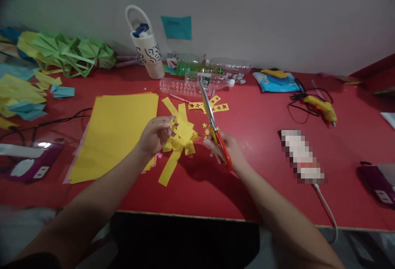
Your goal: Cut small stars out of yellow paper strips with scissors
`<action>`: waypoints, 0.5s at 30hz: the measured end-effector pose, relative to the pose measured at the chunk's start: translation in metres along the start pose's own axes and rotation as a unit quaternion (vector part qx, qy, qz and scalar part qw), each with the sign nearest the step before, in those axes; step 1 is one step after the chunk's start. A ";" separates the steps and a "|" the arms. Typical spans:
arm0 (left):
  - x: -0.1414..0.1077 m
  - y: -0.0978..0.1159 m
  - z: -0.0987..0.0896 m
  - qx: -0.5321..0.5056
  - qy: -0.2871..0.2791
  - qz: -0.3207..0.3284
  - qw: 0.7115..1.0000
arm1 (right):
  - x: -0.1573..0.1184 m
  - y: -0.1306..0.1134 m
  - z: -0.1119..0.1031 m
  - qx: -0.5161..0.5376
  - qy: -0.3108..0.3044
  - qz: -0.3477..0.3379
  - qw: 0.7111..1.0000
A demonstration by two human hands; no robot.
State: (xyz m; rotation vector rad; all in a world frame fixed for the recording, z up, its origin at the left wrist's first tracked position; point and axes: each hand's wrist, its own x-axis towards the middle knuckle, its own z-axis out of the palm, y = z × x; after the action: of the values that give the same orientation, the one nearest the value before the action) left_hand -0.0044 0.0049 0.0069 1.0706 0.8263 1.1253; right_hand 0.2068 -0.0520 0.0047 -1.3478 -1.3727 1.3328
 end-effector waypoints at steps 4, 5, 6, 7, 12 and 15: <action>0.000 -0.008 0.010 0.037 -0.081 -0.050 0.995 | 0.007 0.006 -0.004 0.060 -0.026 -0.013 0.998; 0.000 -0.010 0.012 0.044 -0.091 -0.057 0.993 | 0.007 0.007 -0.004 0.081 -0.039 -0.007 0.996; 0.000 -0.012 0.014 0.050 -0.101 -0.064 0.992 | 0.007 0.008 -0.003 0.098 -0.063 0.008 0.993; 0.000 -0.013 0.016 0.056 -0.109 -0.068 0.990 | 0.007 0.008 -0.003 0.109 -0.083 0.022 0.990; 0.008 -0.010 0.020 0.196 -0.094 -0.024 0.976 | 0.005 0.003 -0.002 0.109 -0.098 0.034 0.989; 0.021 -0.007 0.021 0.376 -0.086 -0.005 0.923 | 0.007 0.003 -0.005 0.147 -0.047 0.017 0.988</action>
State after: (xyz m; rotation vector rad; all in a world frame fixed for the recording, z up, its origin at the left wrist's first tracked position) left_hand 0.0224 0.0191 0.0067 1.7654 1.1559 0.6821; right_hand 0.2116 -0.0451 0.0015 -1.1252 -1.1625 1.5711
